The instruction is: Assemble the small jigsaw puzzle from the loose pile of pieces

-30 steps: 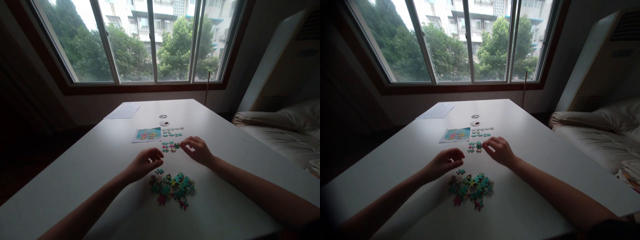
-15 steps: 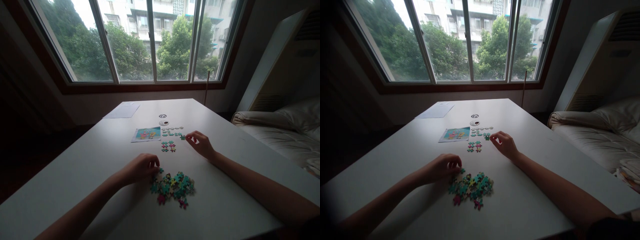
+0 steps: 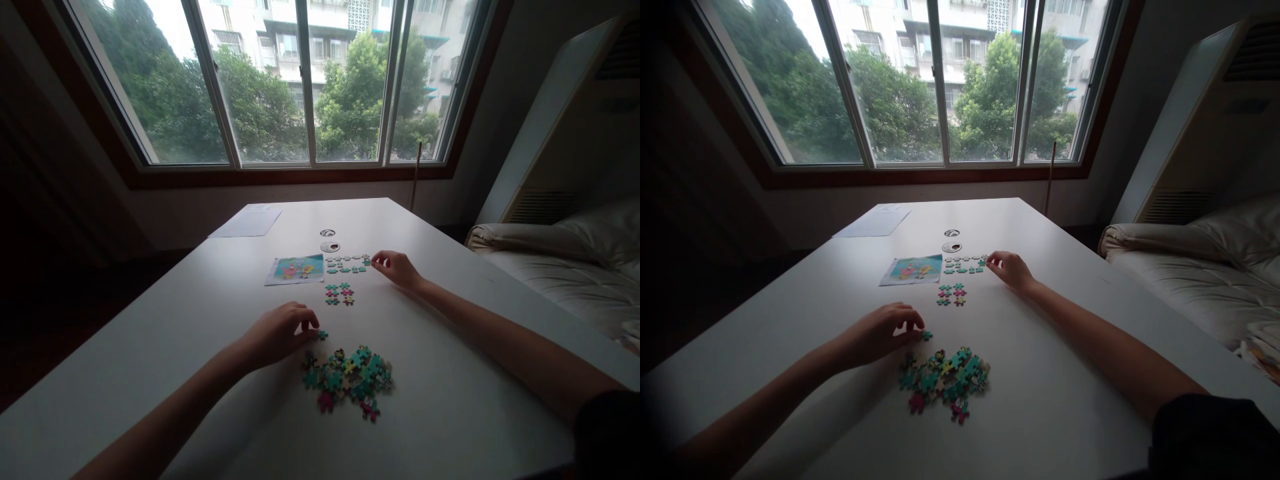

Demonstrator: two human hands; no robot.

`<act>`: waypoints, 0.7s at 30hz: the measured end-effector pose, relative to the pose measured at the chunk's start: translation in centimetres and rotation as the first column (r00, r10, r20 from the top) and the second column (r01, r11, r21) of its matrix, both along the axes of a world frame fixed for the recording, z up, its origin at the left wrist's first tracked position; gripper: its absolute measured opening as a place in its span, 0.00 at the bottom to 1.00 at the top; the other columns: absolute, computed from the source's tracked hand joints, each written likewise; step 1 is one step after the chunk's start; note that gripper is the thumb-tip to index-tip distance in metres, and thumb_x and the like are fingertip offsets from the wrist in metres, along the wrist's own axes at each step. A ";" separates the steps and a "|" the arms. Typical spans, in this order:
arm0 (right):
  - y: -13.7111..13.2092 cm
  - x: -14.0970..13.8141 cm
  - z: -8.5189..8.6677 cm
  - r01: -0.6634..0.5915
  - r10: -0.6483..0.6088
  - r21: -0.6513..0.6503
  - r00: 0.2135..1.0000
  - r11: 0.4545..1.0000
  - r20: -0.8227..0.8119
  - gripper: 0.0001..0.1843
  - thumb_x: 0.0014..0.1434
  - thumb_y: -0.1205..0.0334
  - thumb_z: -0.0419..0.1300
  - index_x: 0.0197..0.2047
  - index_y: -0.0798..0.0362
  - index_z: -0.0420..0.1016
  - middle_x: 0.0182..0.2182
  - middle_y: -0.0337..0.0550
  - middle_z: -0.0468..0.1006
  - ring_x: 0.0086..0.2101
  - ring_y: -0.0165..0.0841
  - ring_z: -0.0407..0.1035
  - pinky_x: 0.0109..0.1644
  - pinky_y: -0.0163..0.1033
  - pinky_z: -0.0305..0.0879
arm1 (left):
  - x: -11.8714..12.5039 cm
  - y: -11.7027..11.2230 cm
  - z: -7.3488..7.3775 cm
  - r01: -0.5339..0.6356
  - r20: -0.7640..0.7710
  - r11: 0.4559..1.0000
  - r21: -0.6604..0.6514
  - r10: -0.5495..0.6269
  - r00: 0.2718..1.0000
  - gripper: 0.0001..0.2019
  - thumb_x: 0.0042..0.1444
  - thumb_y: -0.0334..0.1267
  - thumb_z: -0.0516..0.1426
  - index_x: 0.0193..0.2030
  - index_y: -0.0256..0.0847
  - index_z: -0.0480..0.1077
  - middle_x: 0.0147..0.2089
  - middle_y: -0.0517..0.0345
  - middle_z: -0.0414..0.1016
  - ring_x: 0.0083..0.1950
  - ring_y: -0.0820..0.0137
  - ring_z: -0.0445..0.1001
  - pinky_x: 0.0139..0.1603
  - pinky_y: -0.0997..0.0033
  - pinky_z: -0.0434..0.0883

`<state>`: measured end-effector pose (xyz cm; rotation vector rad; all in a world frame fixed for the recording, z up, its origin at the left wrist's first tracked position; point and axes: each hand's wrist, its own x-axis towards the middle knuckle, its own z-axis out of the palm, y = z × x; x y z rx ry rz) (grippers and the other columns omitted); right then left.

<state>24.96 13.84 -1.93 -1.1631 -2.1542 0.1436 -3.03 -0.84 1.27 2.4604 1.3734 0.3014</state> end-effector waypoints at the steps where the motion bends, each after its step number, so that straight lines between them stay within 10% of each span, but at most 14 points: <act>1: 0.8 -0.1 0.0 0.010 -0.009 -0.021 1.000 1.000 0.017 0.10 0.53 0.58 0.55 0.33 0.54 0.73 0.25 0.40 0.73 0.23 0.27 0.63 0.29 0.32 0.58 | -0.1 0.0 0.0 -0.002 0.000 1.000 0.005 0.002 1.000 0.08 0.54 0.37 0.51 0.36 0.43 0.71 0.33 0.56 0.71 0.35 0.69 0.67 0.33 0.72 0.62; 21: 5.9 -4.5 -0.1 0.049 -0.006 -0.210 0.980 0.976 0.201 0.09 0.48 0.58 0.59 0.33 0.51 0.77 0.28 0.39 0.76 0.28 0.28 0.68 0.31 0.30 0.58 | 0.5 -0.2 0.6 0.008 -0.112 0.999 0.049 -0.003 0.994 0.08 0.53 0.36 0.52 0.36 0.43 0.72 0.35 0.56 0.71 0.38 0.67 0.67 0.33 0.72 0.63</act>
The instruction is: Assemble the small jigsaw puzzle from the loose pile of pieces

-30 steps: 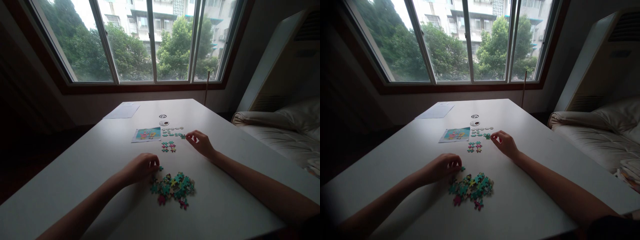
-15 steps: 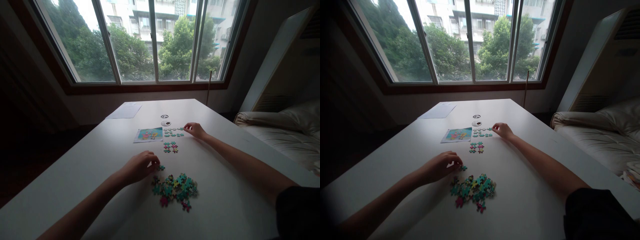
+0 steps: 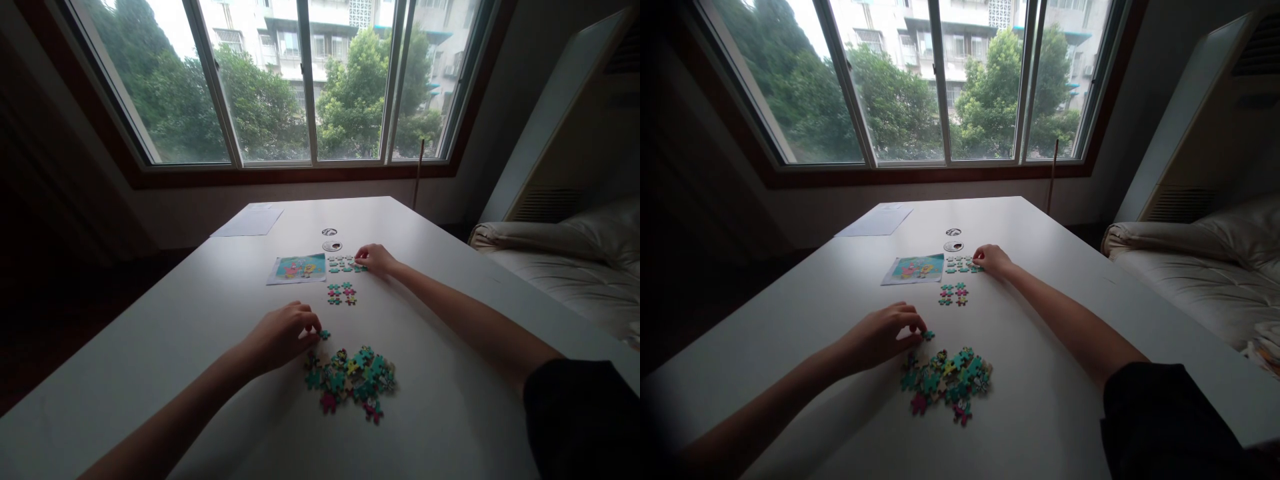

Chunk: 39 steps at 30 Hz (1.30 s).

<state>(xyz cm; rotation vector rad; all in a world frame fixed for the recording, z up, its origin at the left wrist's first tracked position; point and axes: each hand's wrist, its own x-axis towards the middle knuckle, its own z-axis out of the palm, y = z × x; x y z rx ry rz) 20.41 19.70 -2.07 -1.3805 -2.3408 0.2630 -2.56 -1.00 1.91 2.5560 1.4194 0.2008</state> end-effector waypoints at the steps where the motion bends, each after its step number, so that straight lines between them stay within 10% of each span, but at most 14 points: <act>1: 0.0 -0.1 0.1 0.000 0.000 -0.003 1.000 1.000 0.006 0.09 0.48 0.58 0.59 0.33 0.51 0.77 0.29 0.39 0.76 0.29 0.28 0.68 0.32 0.30 0.58 | 0.0 0.0 0.0 0.001 0.000 1.000 0.000 -0.001 1.000 0.08 0.53 0.36 0.52 0.36 0.43 0.72 0.35 0.56 0.71 0.38 0.67 0.67 0.33 0.72 0.63; 17: -1.3 -0.6 1.6 -0.041 0.041 0.025 0.999 0.999 0.004 0.09 0.50 0.59 0.58 0.31 0.53 0.76 0.28 0.40 0.76 0.28 0.28 0.67 0.31 0.31 0.58 | -0.6 0.1 -0.4 0.003 0.100 0.999 -0.044 0.001 0.995 0.06 0.51 0.33 0.51 0.34 0.40 0.69 0.36 0.56 0.69 0.39 0.67 0.65 0.38 0.71 0.63; 30: -13.6 1.0 1.2 -0.402 0.422 0.167 0.901 0.900 -0.103 0.05 0.53 0.65 0.56 0.32 0.53 0.73 0.28 0.39 0.73 0.27 0.24 0.64 0.31 0.30 0.59 | 0.0 0.3 -0.7 0.032 0.283 0.997 -0.077 -0.009 0.959 0.02 0.49 0.32 0.53 0.30 0.39 0.66 0.30 0.60 0.68 0.31 0.73 0.64 0.32 0.75 0.62; 39: -17.7 0.6 1.7 -0.416 0.471 0.296 0.871 0.860 -0.143 0.07 0.55 0.59 0.55 0.35 0.52 0.72 0.27 0.39 0.73 0.27 0.26 0.64 0.34 0.34 0.59 | 2.0 0.4 -0.7 -0.020 0.596 0.944 -0.329 0.223 0.772 0.09 0.48 0.40 0.57 0.32 0.35 0.70 0.27 0.60 0.70 0.29 0.75 0.64 0.30 0.75 0.63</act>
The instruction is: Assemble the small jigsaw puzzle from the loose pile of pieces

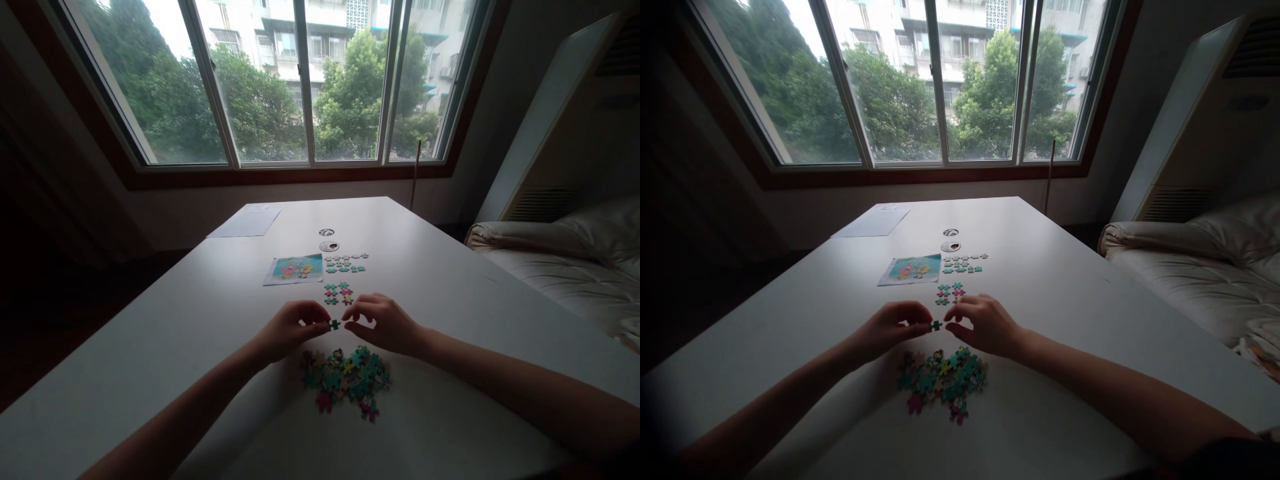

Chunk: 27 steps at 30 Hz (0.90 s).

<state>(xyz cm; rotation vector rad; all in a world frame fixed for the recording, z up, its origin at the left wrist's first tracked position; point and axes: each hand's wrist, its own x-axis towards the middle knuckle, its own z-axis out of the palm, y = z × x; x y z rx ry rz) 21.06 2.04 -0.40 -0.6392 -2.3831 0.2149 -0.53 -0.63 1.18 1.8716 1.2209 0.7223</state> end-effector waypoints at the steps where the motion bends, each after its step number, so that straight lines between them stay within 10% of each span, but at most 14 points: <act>1: -0.1 -0.1 0.0 0.002 -0.002 0.007 1.000 1.000 -0.014 0.07 0.55 0.59 0.55 0.35 0.51 0.72 0.27 0.39 0.73 0.27 0.26 0.65 0.34 0.34 0.59 | 0.1 0.0 -0.1 -0.002 0.028 1.000 -0.016 0.002 1.000 0.10 0.48 0.40 0.57 0.33 0.35 0.70 0.27 0.59 0.70 0.29 0.75 0.64 0.31 0.75 0.63; 19: 0.1 0.0 0.0 -0.007 0.013 0.102 0.998 0.995 -0.054 0.05 0.55 0.63 0.54 0.32 0.52 0.71 0.29 0.39 0.74 0.28 0.26 0.66 0.34 0.34 0.57 | 0.2 0.0 -0.3 -0.020 0.124 1.000 -0.012 0.022 0.992 0.12 0.49 0.40 0.57 0.38 0.34 0.71 0.34 0.54 0.74 0.34 0.72 0.68 0.36 0.71 0.66; 27: 2.0 1.9 0.0 0.146 -0.115 0.176 0.978 0.974 -0.175 0.04 0.54 0.63 0.56 0.32 0.51 0.72 0.27 0.38 0.74 0.23 0.24 0.62 0.34 0.34 0.58 | -1.8 0.4 0.5 0.110 -0.283 0.983 0.147 -0.064 0.957 0.08 0.52 0.37 0.53 0.35 0.37 0.71 0.29 0.58 0.71 0.29 0.75 0.65 0.29 0.77 0.64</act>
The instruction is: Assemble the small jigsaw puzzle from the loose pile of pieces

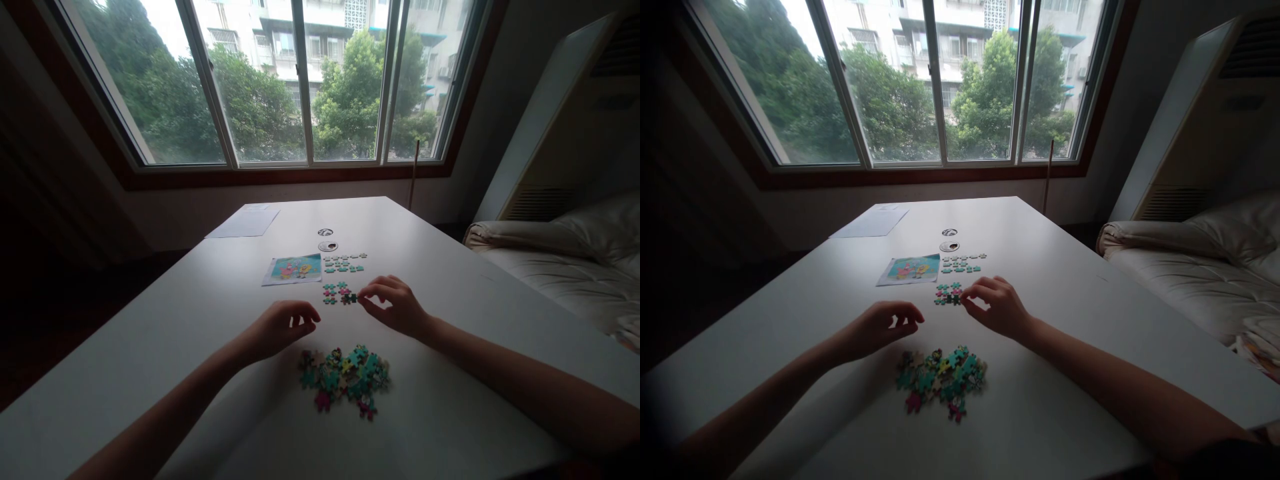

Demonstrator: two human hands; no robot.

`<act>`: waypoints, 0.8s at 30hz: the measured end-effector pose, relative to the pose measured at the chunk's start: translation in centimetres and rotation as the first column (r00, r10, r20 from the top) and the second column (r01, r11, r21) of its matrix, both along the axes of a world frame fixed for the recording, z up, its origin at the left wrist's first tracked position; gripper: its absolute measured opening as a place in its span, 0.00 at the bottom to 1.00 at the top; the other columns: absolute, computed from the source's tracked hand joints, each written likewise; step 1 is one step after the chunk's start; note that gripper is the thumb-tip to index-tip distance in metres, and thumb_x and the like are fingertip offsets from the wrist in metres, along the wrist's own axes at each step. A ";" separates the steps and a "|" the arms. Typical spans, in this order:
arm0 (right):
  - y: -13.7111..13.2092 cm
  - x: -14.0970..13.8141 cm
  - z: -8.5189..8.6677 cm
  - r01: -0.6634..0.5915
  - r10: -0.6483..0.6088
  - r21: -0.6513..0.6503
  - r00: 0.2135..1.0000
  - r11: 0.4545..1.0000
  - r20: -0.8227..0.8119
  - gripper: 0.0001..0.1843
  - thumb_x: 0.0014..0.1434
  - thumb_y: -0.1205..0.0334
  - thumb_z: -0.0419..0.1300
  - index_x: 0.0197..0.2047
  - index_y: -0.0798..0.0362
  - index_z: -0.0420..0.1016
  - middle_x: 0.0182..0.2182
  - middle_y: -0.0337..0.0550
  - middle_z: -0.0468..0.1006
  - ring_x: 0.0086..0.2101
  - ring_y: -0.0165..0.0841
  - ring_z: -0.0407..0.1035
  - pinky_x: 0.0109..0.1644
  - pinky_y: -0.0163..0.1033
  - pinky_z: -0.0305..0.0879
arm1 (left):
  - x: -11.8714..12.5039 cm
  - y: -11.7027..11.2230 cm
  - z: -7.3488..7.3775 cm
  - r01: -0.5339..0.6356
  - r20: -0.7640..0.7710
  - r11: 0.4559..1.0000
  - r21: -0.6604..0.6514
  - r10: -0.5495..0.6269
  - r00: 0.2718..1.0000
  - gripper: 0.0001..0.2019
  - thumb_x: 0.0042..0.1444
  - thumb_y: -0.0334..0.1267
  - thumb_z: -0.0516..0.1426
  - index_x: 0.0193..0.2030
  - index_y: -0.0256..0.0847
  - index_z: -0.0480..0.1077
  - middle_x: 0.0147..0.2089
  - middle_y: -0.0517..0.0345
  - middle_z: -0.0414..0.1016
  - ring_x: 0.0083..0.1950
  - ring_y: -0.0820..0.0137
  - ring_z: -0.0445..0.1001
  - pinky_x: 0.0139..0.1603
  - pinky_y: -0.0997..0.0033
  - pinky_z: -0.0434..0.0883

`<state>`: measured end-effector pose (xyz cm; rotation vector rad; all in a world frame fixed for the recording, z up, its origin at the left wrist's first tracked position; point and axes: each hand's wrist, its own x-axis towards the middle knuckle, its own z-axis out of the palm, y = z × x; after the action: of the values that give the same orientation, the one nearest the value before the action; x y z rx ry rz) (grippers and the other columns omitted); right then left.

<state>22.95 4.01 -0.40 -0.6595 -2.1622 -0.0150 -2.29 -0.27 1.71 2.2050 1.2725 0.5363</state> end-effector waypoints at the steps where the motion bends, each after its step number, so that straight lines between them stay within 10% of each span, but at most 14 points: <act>1: 0.2 0.2 0.0 0.017 -0.017 0.002 1.000 1.000 -0.008 0.04 0.54 0.63 0.56 0.32 0.51 0.72 0.27 0.38 0.74 0.23 0.24 0.61 0.34 0.34 0.58 | -0.2 0.0 0.1 0.024 -0.036 1.000 0.002 -0.024 0.999 0.08 0.52 0.37 0.53 0.35 0.37 0.71 0.28 0.59 0.71 0.29 0.75 0.65 0.29 0.78 0.64; 24: 3.1 1.9 -1.3 0.148 -0.146 -0.114 0.989 0.982 0.026 0.08 0.55 0.60 0.54 0.32 0.52 0.74 0.29 0.40 0.73 0.22 0.24 0.60 0.34 0.33 0.59 | -1.3 -0.5 0.8 0.197 -0.224 0.975 -0.105 -0.216 0.950 0.11 0.53 0.44 0.53 0.35 0.41 0.72 0.29 0.59 0.71 0.30 0.73 0.67 0.31 0.77 0.63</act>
<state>24.86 7.11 -1.67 -0.8886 -2.1386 0.0263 -3.57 -0.72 2.49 2.3479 1.1346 0.1427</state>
